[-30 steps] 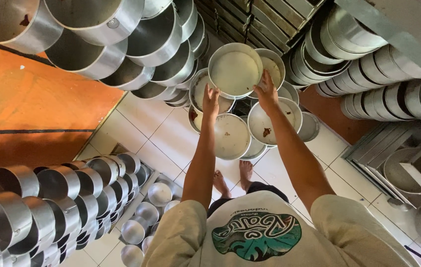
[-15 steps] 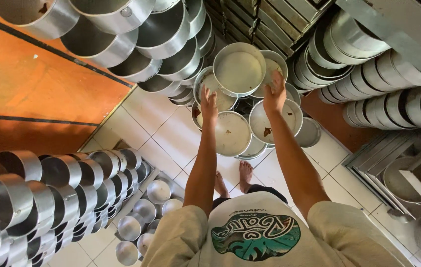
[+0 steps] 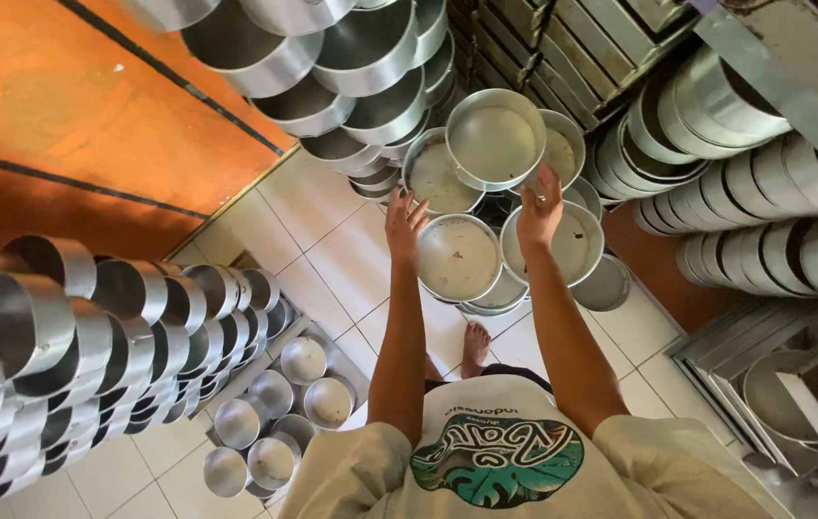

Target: The person organizes and stacks metal baking pans onto a tray on the floor.

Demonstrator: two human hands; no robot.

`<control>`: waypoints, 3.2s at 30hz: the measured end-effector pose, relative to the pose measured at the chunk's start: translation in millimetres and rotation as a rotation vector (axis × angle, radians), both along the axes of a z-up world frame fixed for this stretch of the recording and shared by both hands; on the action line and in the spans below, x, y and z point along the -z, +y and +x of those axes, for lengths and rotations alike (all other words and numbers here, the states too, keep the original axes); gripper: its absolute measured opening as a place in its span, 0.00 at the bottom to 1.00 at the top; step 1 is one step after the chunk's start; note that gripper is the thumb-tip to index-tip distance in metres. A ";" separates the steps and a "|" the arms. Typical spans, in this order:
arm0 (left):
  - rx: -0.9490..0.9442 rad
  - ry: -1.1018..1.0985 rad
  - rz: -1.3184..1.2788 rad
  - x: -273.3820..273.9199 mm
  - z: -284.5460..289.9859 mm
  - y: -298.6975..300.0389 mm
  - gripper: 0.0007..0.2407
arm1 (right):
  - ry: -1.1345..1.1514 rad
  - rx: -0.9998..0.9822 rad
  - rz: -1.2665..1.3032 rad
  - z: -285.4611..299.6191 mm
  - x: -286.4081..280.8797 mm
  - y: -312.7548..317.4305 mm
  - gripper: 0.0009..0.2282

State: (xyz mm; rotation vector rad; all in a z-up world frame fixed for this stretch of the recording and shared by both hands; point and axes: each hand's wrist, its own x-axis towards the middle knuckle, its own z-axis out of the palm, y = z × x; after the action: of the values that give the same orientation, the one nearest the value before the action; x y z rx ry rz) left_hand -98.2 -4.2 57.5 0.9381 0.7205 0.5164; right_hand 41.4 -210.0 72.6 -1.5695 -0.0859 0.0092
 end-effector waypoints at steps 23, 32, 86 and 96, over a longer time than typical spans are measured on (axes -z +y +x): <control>-0.393 0.082 0.215 -29.2 -198.8 34.4 0.19 | 0.095 -0.386 0.123 -97.2 20.1 99.7 0.17; -0.660 0.079 0.151 4.8 -304.3 33.2 0.15 | 0.224 -0.734 0.138 -167.3 14.2 141.1 0.12; -1.576 0.396 0.089 14.8 -538.9 -84.2 0.12 | 0.327 -1.699 -0.305 -426.8 -7.0 284.5 0.13; -1.618 0.463 -0.064 61.5 -547.3 -133.1 0.13 | 0.358 -1.764 -0.416 -448.1 11.9 262.2 0.15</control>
State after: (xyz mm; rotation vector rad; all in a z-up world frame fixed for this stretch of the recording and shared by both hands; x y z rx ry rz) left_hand -645.5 -137.3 -4.1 0.2047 1.8759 1.6798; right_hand -406.7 52.2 60.6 -1.3866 -1.1972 1.7426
